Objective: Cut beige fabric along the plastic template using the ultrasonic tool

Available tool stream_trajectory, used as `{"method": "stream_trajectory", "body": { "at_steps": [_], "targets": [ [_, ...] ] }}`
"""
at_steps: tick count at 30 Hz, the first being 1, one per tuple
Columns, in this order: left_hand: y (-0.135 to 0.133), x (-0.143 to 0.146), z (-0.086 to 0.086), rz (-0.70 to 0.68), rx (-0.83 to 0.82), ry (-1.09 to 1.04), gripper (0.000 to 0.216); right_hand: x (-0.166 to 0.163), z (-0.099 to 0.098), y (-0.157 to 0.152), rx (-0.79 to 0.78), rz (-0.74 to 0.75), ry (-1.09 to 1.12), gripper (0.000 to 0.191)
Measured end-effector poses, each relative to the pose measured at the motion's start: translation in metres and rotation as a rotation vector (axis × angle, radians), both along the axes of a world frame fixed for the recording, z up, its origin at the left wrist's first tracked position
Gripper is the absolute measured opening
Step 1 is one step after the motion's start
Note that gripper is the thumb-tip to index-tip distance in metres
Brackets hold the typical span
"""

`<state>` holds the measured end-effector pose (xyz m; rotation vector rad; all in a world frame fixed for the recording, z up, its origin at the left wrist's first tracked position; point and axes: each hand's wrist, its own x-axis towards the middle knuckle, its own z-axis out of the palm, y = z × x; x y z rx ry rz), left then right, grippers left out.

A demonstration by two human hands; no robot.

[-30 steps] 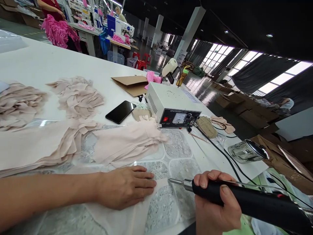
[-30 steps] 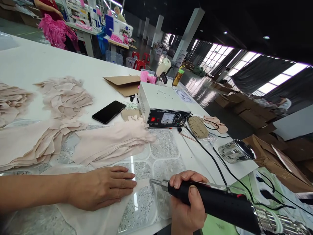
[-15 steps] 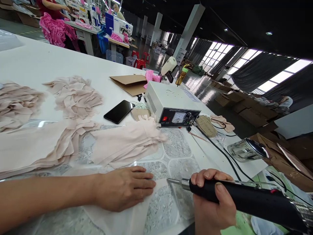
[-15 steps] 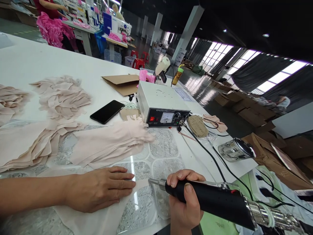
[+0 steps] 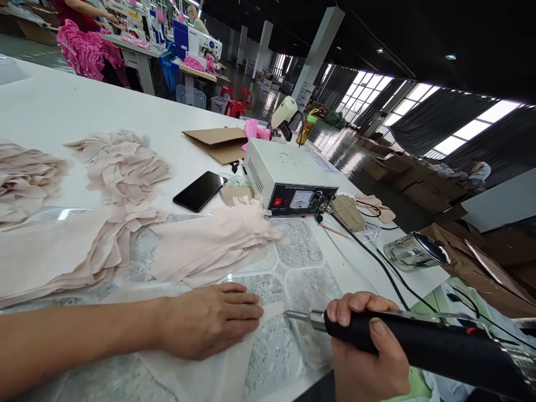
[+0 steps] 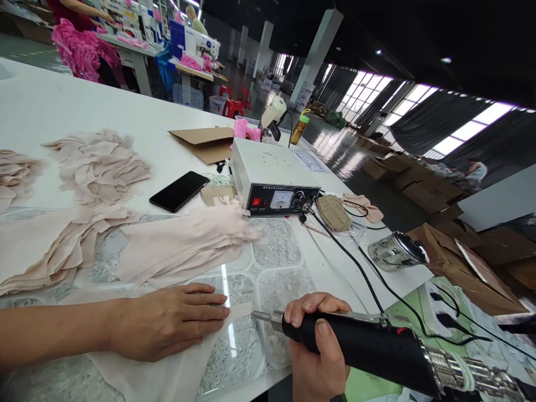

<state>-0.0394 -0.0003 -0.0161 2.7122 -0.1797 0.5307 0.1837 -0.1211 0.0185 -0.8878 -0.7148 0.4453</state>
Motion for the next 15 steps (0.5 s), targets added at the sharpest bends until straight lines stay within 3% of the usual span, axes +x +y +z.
{"method": "stream_trajectory", "body": {
  "at_steps": [15],
  "targets": [
    [0.0,0.0,-0.0028,-0.004,0.006,-0.029,0.028,-0.0008,-0.0029,0.0027,-0.013,0.032,-0.022,0.001]
  ]
}}
